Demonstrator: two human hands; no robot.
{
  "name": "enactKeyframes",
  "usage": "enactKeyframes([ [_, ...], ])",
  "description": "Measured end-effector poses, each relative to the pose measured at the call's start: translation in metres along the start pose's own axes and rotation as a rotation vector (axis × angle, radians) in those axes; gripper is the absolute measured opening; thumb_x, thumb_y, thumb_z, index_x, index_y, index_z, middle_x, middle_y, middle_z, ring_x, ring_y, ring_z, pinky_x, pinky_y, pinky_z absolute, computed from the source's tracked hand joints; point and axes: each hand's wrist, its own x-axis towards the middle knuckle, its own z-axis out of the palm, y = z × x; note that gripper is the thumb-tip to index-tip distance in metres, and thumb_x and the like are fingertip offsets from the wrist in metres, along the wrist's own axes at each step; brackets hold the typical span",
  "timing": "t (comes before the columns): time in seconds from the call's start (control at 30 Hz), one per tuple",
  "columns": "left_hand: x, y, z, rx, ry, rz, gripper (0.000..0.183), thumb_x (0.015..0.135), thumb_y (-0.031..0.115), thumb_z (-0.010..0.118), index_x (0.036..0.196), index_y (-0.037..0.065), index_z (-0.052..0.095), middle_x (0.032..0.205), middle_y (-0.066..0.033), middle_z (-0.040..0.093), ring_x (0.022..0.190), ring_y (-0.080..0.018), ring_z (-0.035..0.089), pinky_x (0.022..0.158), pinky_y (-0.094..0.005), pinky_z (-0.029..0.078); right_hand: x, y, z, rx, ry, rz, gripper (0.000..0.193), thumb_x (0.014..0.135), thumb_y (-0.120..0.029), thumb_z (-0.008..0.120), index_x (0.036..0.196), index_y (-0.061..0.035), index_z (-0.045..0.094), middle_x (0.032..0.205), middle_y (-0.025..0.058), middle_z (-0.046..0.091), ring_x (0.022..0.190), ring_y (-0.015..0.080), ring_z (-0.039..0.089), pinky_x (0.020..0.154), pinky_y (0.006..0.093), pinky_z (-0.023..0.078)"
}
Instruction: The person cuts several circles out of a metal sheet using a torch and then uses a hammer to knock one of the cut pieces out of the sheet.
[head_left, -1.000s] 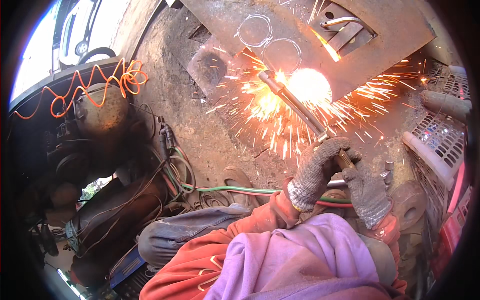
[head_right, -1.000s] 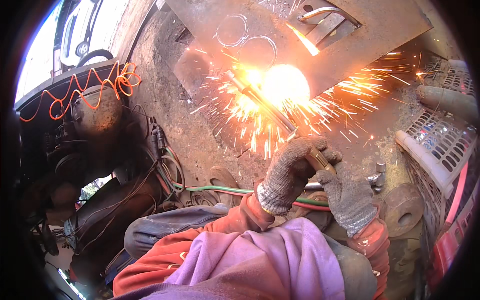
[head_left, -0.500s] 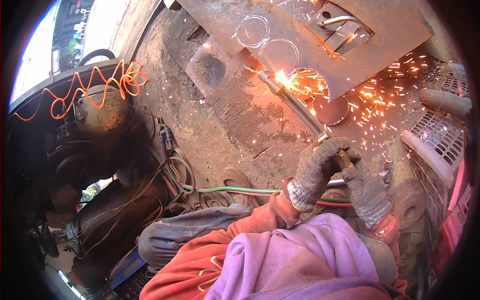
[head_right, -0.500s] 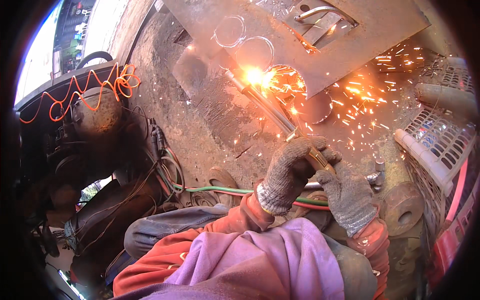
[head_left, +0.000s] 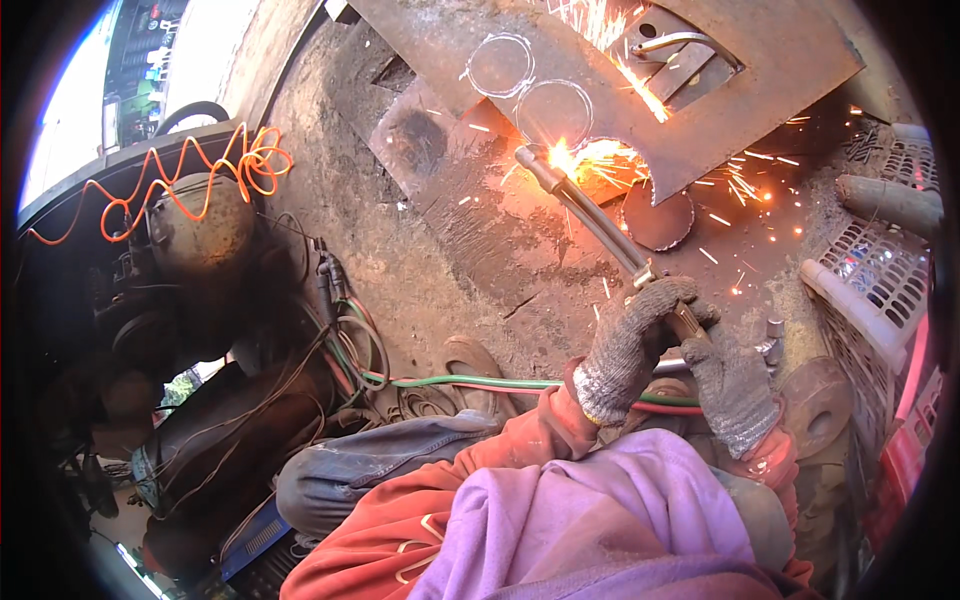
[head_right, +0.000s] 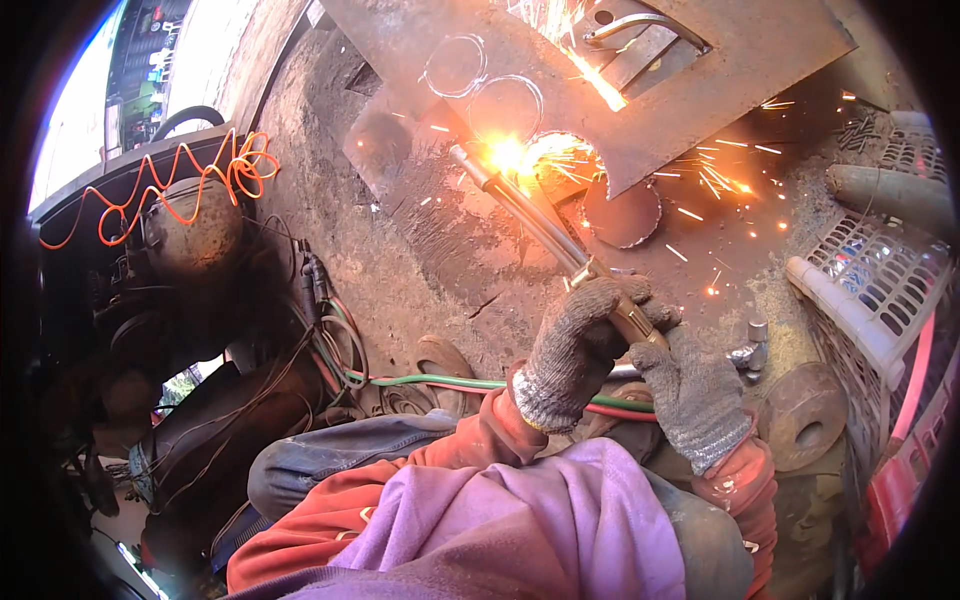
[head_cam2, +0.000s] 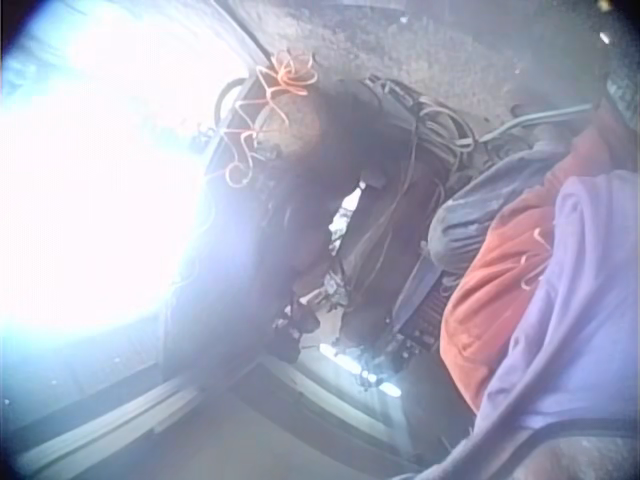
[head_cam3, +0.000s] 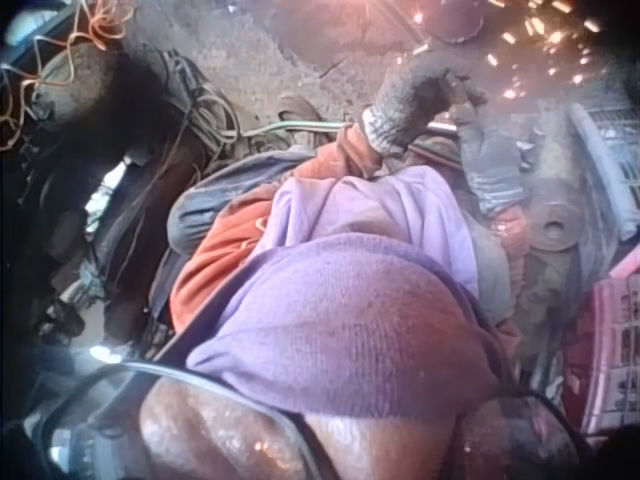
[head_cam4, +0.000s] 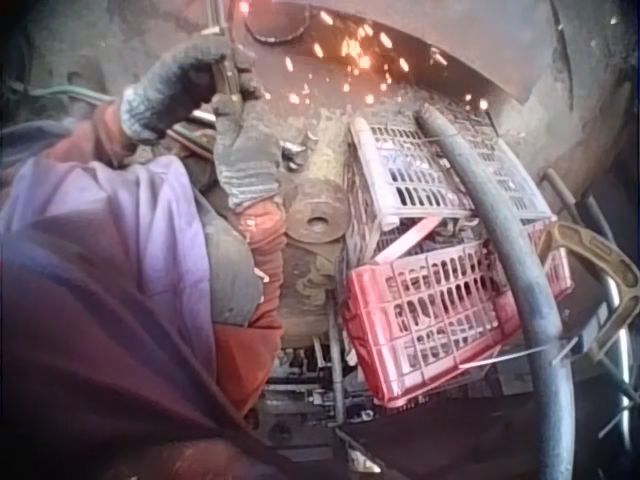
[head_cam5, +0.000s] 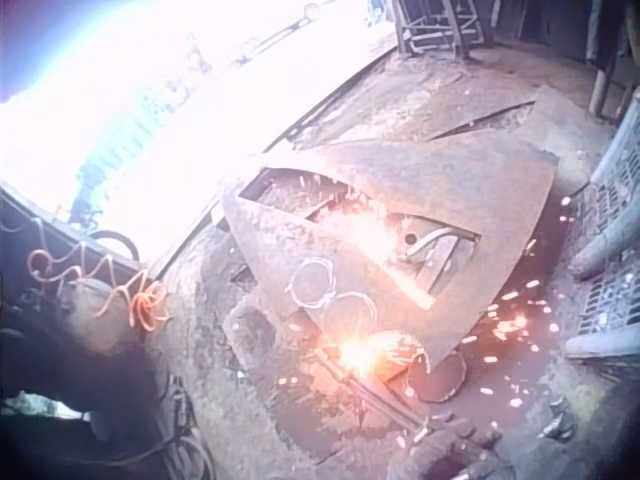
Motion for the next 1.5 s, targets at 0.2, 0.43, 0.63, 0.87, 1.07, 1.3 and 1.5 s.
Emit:
enactKeyframes([
  [0.2,-0.001,0.001,0.002,-0.018,0.013,-0.021,0.043,0.095,0.033,0.058,0.124,0.002,0.057,0.118,-0.0152,0.065,0.113,-0.0335,0.061,0.101,-0.0471,0.047,0.000,-0.005,-0.003,0.026,-0.028,0.030,0.033,0.095,-0.035,0.060,0.104,-0.0046,0.068,0.082,0.0239,0.065,0.076,0.0436,0.063,0.064,0.0481,0.049],
  [0.43,-0.001,0.001,0.003,-0.012,0.010,-0.031,0.044,0.095,0.033,0.057,0.126,0.001,0.056,0.118,-0.0164,0.065,0.115,-0.0327,0.061,0.102,-0.0464,0.046,0.000,0.002,-0.001,-0.046,-0.017,-0.030,0.032,0.096,-0.036,0.059,0.099,-0.0047,0.068,0.081,0.0231,0.064,0.075,0.0433,0.063,0.064,0.0482,0.048],
  [0.63,0.001,-0.001,0.001,0.010,0.005,-0.025,0.046,0.094,0.035,0.058,0.125,0.001,0.057,0.118,-0.0174,0.065,0.113,-0.0333,0.061,0.101,-0.0462,0.046,-0.002,0.002,-0.001,0.020,-0.011,0.015,0.034,0.095,-0.037,0.059,0.097,-0.0035,0.067,0.081,0.0233,0.064,0.075,0.0436,0.062,0.064,0.0484,0.048],
  [0.87,0.001,0.002,0.014,-0.059,0.098,-0.037,0.029,0.093,0.025,0.063,0.112,0.004,0.060,0.098,-0.0109,0.066,0.095,-0.0269,0.068,0.080,-0.0400,0.057,-0.001,0.005,0.000,-0.025,-0.002,0.021,0.035,0.095,-0.037,0.060,0.096,-0.0035,0.068,0.081,0.0236,0.063,0.075,0.0439,0.062,0.064,0.0485,0.048],
  [1.07,0.000,-0.002,0.004,0.013,0.029,-0.031,0.047,0.095,0.035,0.058,0.125,0.000,0.057,0.117,-0.0178,0.065,0.113,-0.0335,0.061,0.101,-0.0461,0.047,-0.003,0.006,0.003,0.030,0.029,0.008,0.035,0.095,-0.038,0.060,0.095,-0.0041,0.068,0.081,0.0233,0.064,0.075,0.0441,0.062,0.064,0.0484,0.048],
  [1.3,0.000,-0.003,0.004,-0.023,0.019,-0.053,0.047,0.094,0.036,0.058,0.126,0.002,0.056,0.118,-0.0166,0.065,0.114,-0.0334,0.061,0.100,-0.0467,0.048,-0.003,0.007,0.002,0.032,0.028,-0.002,0.035,0.095,-0.038,0.059,0.100,-0.0044,0.068,0.082,0.0226,0.064,0.074,0.0443,0.062,0.064,0.0483,0.048],
  [1.5,0.000,0.000,0.008,-0.027,0.043,-0.047,0.040,0.094,0.031,0.060,0.121,0.002,0.056,0.112,-0.0148,0.065,0.108,-0.0319,0.063,0.095,-0.0447,0.050,-0.002,-0.009,-0.007,-0.018,0.006,0.012,0.035,0.095,-0.038,0.060,0.103,-0.0039,0.067,0.086,0.0228,0.066,0.077,0.0437,0.064,0.064,0.0478,0.049],
])
